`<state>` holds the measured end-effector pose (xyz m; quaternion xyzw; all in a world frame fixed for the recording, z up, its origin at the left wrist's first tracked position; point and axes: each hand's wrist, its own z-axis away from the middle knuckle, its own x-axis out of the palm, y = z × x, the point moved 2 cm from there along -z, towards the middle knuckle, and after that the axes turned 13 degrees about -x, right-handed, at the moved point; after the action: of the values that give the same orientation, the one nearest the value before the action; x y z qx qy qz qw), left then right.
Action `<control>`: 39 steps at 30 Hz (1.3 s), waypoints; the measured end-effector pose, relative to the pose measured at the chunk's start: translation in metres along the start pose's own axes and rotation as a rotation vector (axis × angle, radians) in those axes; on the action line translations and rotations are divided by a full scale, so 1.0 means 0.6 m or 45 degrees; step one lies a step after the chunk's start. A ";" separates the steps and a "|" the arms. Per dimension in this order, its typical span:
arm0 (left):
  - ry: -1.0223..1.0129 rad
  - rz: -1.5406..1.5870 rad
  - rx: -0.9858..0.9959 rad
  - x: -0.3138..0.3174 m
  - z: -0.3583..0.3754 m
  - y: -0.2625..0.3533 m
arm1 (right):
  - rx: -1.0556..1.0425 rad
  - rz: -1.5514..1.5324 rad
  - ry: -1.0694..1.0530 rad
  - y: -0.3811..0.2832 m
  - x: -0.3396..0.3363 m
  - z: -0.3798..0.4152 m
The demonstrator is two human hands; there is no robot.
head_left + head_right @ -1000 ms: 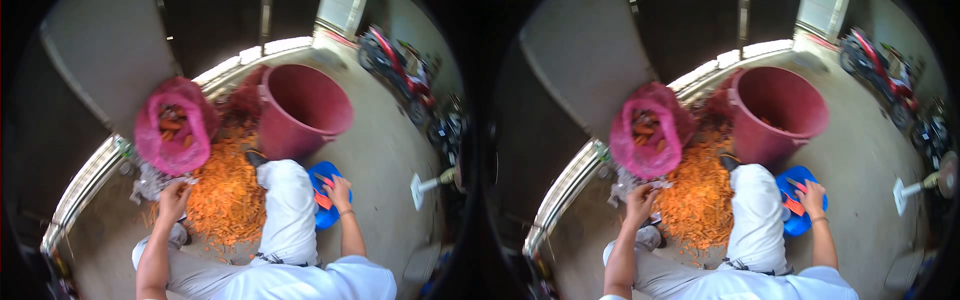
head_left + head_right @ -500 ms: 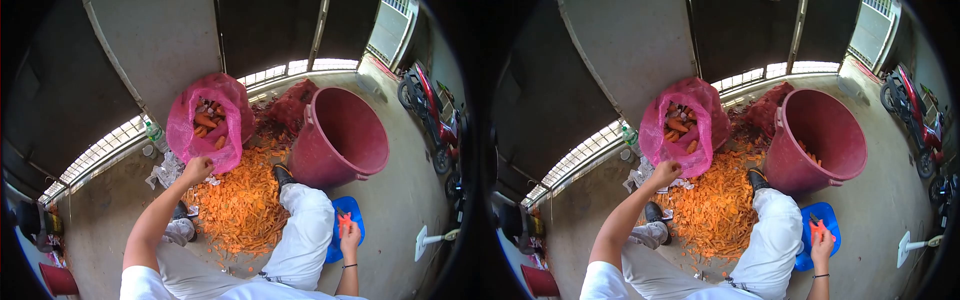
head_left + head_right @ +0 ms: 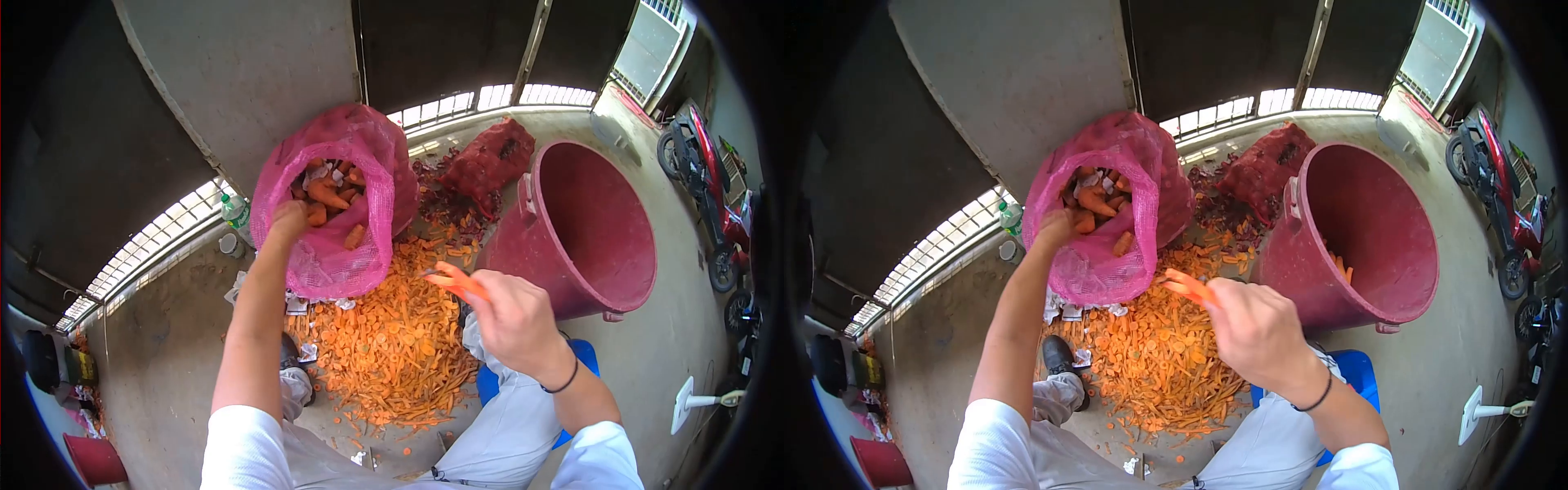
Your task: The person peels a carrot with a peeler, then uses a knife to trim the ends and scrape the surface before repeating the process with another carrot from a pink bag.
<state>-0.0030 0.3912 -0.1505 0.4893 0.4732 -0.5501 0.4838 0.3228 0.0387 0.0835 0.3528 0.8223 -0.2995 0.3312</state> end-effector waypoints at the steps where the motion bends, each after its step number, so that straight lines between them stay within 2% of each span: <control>1: -0.031 0.000 -0.012 -0.017 -0.001 -0.008 | -0.013 -0.036 -0.044 0.009 0.026 0.003; 4: 0.013 0.156 -0.096 -0.017 -0.048 -0.048 | 0.070 -0.176 -0.187 0.034 0.070 0.034; 6: 0.313 0.423 -0.251 -0.018 -0.074 -0.057 | 0.189 -0.326 -0.379 0.040 0.074 0.056; 7: 0.299 0.426 -0.246 -0.041 -0.076 -0.045 | 0.152 -0.314 -0.350 0.043 0.074 0.057; 9: -0.282 0.869 -0.446 -0.098 -0.084 -0.020 | 0.172 -0.330 -0.356 0.047 0.071 0.052; 12: -0.065 1.001 0.053 0.176 -0.342 -0.112 | 0.171 -0.352 -0.348 0.050 0.067 0.044; 15: 0.147 1.277 0.007 -0.020 -0.104 0.051 | 0.135 -0.362 -0.366 0.057 0.065 0.048; 16: 0.150 1.275 0.006 -0.019 -0.087 0.057 | 0.101 -0.374 -0.390 0.058 0.065 0.050; 18: 0.230 0.827 -0.132 -0.014 -0.063 0.056 | 0.100 -0.378 -0.396 0.060 0.062 0.051; 19: 0.182 0.836 -0.243 -0.015 -0.047 0.053 | 0.101 -0.376 -0.403 0.060 0.061 0.052; 23: 0.134 0.552 -0.282 0.002 -0.009 0.020 | 0.087 -0.382 -0.390 0.059 0.057 0.055; 25: -0.226 0.603 -0.181 0.013 -0.021 -0.012 | 0.074 -0.384 -0.412 0.057 0.057 0.055; 28: -0.144 0.378 -0.218 -0.005 -0.026 -0.028 | 0.062 -0.365 -0.402 0.058 0.061 0.057; 31: -0.061 0.377 -0.088 -0.006 -0.023 -0.027 | 0.063 -0.367 -0.408 0.059 0.061 0.052; 35: 0.009 0.499 -0.218 0.043 0.002 -0.034 | 0.042 -0.368 -0.400 0.059 0.064 0.054; 37: -0.504 0.764 -0.463 0.077 0.001 -0.041 | 0.031 -0.384 -0.421 0.056 0.061 0.054; 38: -0.508 0.769 -0.455 0.094 0.005 -0.045 | 0.036 -0.375 -0.424 0.055 0.060 0.056; 39: -0.394 0.982 -0.389 0.118 0.007 -0.052 | 0.033 -0.364 -0.421 0.056 0.061 0.058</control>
<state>-0.0380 0.3850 -0.2192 0.4647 0.2540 -0.3199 0.7856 0.3415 0.0467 0.0263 0.1828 0.7945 -0.4079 0.4110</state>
